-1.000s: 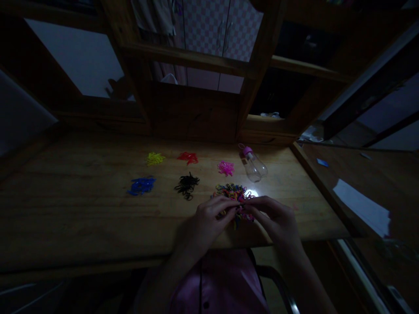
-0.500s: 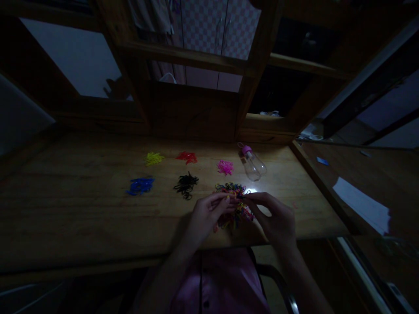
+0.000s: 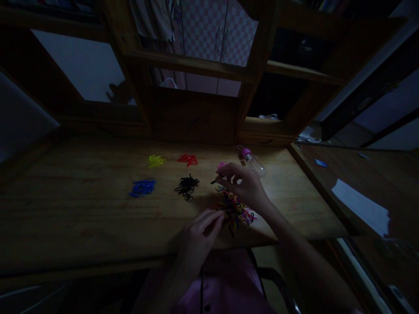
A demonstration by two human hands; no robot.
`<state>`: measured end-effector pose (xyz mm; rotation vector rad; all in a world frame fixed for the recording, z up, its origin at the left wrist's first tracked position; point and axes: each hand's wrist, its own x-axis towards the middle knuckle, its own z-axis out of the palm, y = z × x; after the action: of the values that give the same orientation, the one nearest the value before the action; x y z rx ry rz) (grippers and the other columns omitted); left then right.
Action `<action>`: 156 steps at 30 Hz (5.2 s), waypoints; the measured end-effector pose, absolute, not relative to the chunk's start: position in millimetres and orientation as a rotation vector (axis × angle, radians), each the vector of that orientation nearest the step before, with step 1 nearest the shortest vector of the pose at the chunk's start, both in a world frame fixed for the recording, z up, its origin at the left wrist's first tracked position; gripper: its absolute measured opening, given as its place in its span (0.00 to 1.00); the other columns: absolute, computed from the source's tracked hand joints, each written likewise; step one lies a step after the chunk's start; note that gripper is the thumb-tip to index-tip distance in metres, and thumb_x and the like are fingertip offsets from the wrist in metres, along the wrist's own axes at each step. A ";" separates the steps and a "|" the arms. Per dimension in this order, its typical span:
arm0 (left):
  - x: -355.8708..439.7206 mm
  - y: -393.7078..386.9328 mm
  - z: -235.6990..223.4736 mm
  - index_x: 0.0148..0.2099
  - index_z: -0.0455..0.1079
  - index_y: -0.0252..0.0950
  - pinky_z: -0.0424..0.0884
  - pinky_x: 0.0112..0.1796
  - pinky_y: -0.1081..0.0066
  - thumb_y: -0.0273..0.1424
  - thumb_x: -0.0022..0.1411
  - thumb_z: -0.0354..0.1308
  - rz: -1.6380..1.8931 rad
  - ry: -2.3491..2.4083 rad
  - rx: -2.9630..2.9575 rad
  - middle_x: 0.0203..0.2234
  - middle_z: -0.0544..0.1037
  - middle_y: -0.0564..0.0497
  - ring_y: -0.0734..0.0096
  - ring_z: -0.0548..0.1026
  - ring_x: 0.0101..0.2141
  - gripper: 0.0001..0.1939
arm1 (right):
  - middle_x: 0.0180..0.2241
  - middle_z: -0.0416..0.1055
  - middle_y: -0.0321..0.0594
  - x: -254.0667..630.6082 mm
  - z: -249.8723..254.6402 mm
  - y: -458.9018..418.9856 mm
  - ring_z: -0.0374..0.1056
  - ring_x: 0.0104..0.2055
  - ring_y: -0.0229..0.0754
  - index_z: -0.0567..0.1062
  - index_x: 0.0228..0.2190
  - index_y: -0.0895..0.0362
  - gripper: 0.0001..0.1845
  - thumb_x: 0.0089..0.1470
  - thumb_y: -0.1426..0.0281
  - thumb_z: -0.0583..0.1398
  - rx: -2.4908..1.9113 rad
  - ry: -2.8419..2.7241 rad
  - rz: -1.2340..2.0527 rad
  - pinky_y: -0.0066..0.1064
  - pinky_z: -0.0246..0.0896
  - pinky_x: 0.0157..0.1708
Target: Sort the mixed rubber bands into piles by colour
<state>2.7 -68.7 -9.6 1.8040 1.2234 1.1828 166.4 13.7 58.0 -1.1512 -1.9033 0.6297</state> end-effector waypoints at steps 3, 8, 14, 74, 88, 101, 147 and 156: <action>-0.6 -70.4 -14.1 0.41 0.76 0.41 0.75 0.40 0.71 0.28 0.65 0.57 1.195 1.269 1.822 0.36 0.80 0.52 0.68 0.79 0.37 0.07 | 0.34 0.77 0.36 138.9 55.2 45.1 0.71 0.34 0.36 0.78 0.37 0.56 0.07 0.54 0.69 0.65 -1.019 -2.088 0.691 0.27 0.64 0.33; -1.1 -68.7 -13.9 0.41 0.76 0.41 0.74 0.40 0.73 0.27 0.65 0.57 1.179 1.257 1.812 0.35 0.80 0.52 0.70 0.78 0.37 0.07 | 0.35 0.78 0.36 105.0 40.2 71.7 0.73 0.36 0.36 0.79 0.36 0.55 0.05 0.54 0.70 0.65 -0.883 -2.279 0.801 0.27 0.64 0.37; 0.9 -67.6 -12.9 0.42 0.77 0.40 0.73 0.41 0.74 0.27 0.65 0.56 1.159 1.231 1.745 0.36 0.80 0.52 0.70 0.79 0.37 0.08 | 0.35 0.77 0.39 102.0 31.9 80.0 0.73 0.34 0.36 0.80 0.35 0.57 0.05 0.53 0.74 0.65 -0.934 -2.315 0.778 0.25 0.64 0.35; -10.0 -60.0 -17.3 0.38 0.75 0.42 0.71 0.43 0.69 0.31 0.63 0.56 0.978 1.313 1.699 0.37 0.78 0.52 0.65 0.77 0.40 0.06 | 0.37 0.75 0.40 152.2 100.3 11.6 0.71 0.35 0.39 0.76 0.41 0.57 0.11 0.60 0.65 0.60 -1.254 -2.173 0.889 0.32 0.69 0.36; -8.1 -60.4 -12.8 0.40 0.73 0.41 0.71 0.44 0.69 0.33 0.67 0.53 0.978 1.229 1.624 0.37 0.78 0.51 0.66 0.76 0.41 0.08 | 0.39 0.73 0.43 206.6 6.1 -76.0 0.71 0.30 0.37 0.77 0.41 0.54 0.12 0.58 0.76 0.57 -1.315 -2.499 0.207 0.26 0.64 0.27; -0.4 -61.8 -18.7 0.45 0.75 0.44 0.71 0.46 0.65 0.30 0.63 0.59 0.853 1.218 1.914 0.40 0.73 0.50 0.64 0.74 0.43 0.09 | 0.38 0.72 0.41 209.3 15.9 -70.4 0.71 0.36 0.40 0.75 0.34 0.54 0.04 0.57 0.74 0.60 -1.327 -2.146 0.515 0.28 0.66 0.34; -6.0 -61.0 -22.4 0.49 0.73 0.45 0.72 0.47 0.70 0.37 0.68 0.53 0.985 1.214 1.414 0.45 0.79 0.53 0.67 0.77 0.46 0.11 | 0.38 0.73 0.45 202.1 18.0 -68.0 0.71 0.39 0.48 0.77 0.45 0.53 0.19 0.57 0.82 0.55 -1.543 -2.422 -0.016 0.35 0.69 0.32; -8.5 -58.7 -12.8 0.49 0.74 0.44 0.72 0.45 0.72 0.35 0.69 0.52 1.018 1.213 1.498 0.42 0.78 0.52 0.68 0.77 0.43 0.11 | 0.40 0.73 0.42 214.3 13.1 -68.9 0.71 0.37 0.40 0.79 0.38 0.54 0.10 0.57 0.76 0.60 -1.484 -1.882 0.357 0.28 0.64 0.30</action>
<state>-8.5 -58.7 -12.8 1.4981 1.2134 1.0184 214.3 -68.9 13.1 -1.4841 -1.8819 0.3568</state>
